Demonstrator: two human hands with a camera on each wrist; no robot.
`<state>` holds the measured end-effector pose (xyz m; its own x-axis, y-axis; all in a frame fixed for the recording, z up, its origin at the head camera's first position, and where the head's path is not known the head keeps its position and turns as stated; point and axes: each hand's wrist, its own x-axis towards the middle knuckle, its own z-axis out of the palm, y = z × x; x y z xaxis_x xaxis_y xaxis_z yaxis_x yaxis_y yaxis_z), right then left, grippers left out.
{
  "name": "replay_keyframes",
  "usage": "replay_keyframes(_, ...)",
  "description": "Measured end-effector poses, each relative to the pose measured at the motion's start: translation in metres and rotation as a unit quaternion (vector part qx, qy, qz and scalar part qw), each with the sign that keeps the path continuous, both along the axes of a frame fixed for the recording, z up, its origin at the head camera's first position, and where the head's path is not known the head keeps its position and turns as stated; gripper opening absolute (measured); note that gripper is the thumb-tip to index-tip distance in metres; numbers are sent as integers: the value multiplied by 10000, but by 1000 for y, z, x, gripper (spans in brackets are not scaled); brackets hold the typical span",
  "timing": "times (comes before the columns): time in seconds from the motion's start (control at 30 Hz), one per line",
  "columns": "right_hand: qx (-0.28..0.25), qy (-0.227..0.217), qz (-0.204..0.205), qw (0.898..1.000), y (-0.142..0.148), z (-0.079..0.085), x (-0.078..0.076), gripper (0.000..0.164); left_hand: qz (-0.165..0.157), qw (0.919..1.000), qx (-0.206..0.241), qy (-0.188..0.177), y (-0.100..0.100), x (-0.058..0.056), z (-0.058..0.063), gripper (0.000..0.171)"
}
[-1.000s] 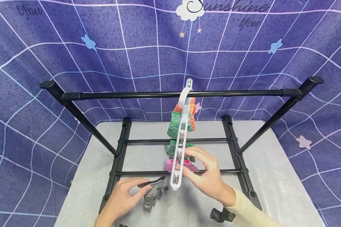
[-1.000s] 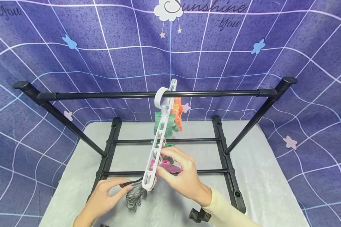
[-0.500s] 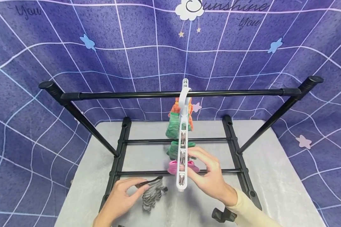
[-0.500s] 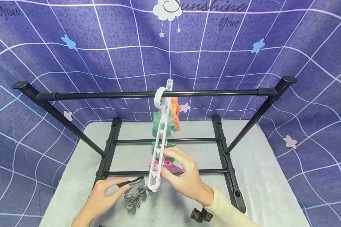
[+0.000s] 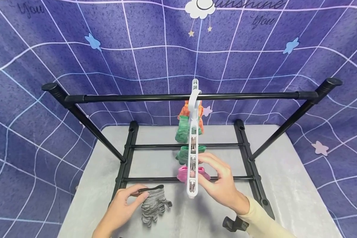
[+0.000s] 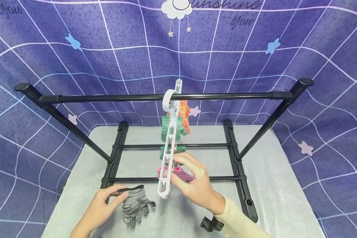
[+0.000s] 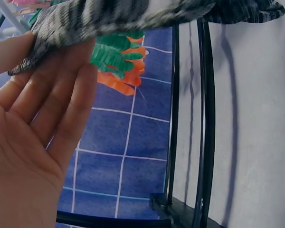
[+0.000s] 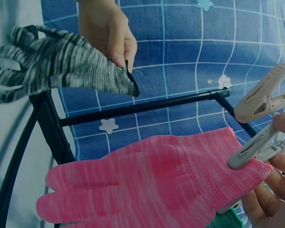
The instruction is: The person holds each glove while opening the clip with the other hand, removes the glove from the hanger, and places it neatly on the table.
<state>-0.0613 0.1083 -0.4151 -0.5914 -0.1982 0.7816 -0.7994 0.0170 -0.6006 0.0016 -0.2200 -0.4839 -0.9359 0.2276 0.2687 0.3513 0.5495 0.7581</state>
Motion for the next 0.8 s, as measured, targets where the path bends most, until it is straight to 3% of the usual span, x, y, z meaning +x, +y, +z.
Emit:
replay_keyframes(0.17,56,-56,24,10000,-1,1,0,38,-104,9984,391,-387,-7,1,2,19)
replay_keyframes(0.33,114,-138,-115,9998,3,1,3,41,-498,9910,865,-887,-12,-2,0,19)
replay_keyframes(0.43,105,-198,-189,9996,6,0,5,40,-613,9897,851,-979,-15,-3,-3,19)
replay_keyframes(0.6,166,-206,-160,9995,4,0,3,37,-135,9888,696,-1315,-20,3,-7,20)
replay_keyframes(0.73,161,-153,-151,9996,4,0,1,35,286,9813,591,-1810,-20,4,-9,44)
replay_keyframes(0.8,123,-120,-120,9998,5,0,1,36,381,9762,639,-2035,-20,3,-11,44)
